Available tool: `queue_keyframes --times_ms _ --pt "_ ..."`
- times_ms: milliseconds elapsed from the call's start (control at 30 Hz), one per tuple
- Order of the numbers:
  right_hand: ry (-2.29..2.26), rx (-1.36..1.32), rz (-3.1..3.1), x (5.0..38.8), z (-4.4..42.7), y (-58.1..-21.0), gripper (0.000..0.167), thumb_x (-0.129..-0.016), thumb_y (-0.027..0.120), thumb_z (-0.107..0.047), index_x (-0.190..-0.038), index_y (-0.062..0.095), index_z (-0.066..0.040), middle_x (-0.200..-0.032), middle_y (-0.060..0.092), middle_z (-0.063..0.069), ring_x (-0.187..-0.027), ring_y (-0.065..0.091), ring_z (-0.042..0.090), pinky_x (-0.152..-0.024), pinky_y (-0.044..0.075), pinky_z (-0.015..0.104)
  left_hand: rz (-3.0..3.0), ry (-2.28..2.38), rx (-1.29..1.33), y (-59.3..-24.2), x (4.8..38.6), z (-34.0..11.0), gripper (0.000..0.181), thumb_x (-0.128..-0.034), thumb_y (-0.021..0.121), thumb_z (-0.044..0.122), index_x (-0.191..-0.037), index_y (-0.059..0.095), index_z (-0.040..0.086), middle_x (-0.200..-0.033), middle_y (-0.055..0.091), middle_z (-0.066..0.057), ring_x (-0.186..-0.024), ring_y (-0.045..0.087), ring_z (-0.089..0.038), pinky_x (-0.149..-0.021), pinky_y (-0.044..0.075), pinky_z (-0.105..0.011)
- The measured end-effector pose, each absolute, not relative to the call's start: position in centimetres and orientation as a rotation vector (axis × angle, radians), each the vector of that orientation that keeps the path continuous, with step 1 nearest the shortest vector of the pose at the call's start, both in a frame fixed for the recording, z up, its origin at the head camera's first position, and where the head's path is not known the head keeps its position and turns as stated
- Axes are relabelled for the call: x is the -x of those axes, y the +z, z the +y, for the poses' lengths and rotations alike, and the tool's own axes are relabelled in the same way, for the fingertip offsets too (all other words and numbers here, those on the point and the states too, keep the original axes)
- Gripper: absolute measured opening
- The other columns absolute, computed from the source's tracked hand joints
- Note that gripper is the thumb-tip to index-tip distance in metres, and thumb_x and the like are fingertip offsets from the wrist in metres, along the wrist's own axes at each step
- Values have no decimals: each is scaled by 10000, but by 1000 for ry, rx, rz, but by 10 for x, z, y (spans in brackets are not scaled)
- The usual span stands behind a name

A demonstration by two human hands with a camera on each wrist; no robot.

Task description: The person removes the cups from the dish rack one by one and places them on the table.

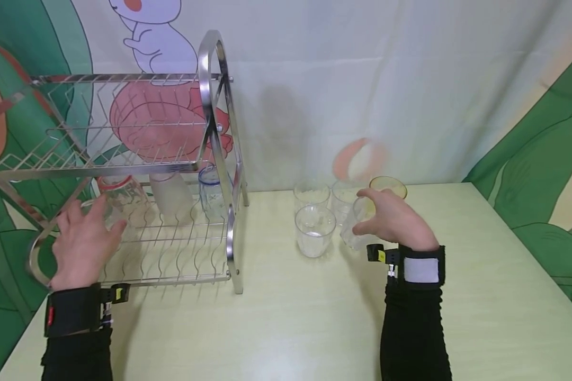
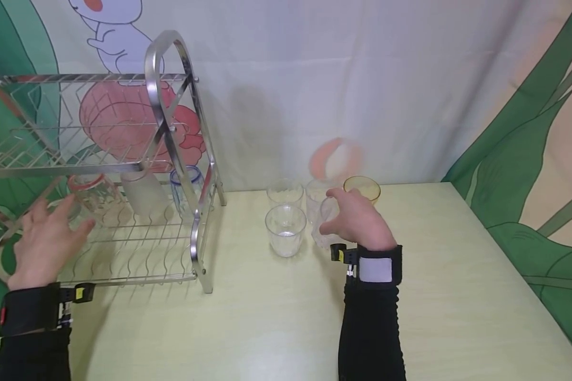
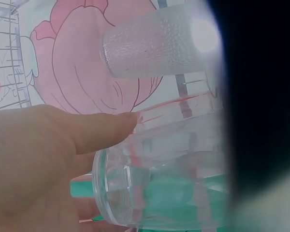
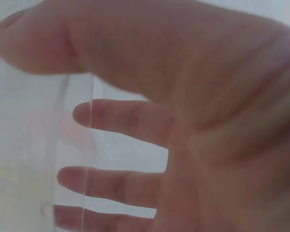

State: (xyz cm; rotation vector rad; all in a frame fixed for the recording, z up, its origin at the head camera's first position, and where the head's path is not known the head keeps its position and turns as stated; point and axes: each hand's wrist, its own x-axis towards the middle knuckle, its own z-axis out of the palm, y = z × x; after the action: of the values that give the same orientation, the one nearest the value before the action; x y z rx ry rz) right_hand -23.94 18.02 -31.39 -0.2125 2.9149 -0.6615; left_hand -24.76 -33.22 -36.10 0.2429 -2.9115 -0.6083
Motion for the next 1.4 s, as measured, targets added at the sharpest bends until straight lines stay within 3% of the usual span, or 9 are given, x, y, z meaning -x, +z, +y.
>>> queue_keyframes --times_ms 300,667,833,1000,1400 --pt "-660 173 2878 248 174 -324 750 -852 751 -218 -1522 460 -48 -1512 493 269 -1424 424 444 -1111 445 608 -2849 -624 -261 -361 246 -332 646 -1050 577 210 -1583 307 -38 -1447 217 -483 -1270 216 -622 -841 360 -805" --pt "-631 165 2852 258 171 -334 739 -850 769 -221 -1511 483 -56 -1543 501 242 -1429 441 447 -1138 423 623 -2880 -611 -285 -357 245 -331 675 -1046 590 241 -1577 299 -59 -1354 242 -477 -1149 225 -582 -732 381 -709" --pt "-609 171 2848 260 169 -338 732 -855 780 -234 -1507 492 -69 -1532 513 245 -1395 487 428 -1137 433 603 -2880 -642 -295 -357 246 -330 679 -1049 575 252 -1590 284 -37 -1446 183 -488 -1227 216 -618 -810 386 -777" --pt "-600 180 2851 263 169 -342 730 -861 784 -240 -1512 495 -80 -1528 527 229 -1374 515 415 -1131 443 594 -2903 -666 -306 -357 247 -331 697 -1058 545 279 -1622 235 9 -1588 32 -462 -1388 149 -676 -940 301 -886" --pt "-574 178 2851 267 165 -344 708 -883 777 -247 -1522 508 -103 -1538 530 203 -1327 539 386 -1132 453 566 -2969 -644 -306 -356 248 -331 745 -1056 549 294 -1640 172 27 -1550 104 -475 -1346 204 -719 -919 293 -896"
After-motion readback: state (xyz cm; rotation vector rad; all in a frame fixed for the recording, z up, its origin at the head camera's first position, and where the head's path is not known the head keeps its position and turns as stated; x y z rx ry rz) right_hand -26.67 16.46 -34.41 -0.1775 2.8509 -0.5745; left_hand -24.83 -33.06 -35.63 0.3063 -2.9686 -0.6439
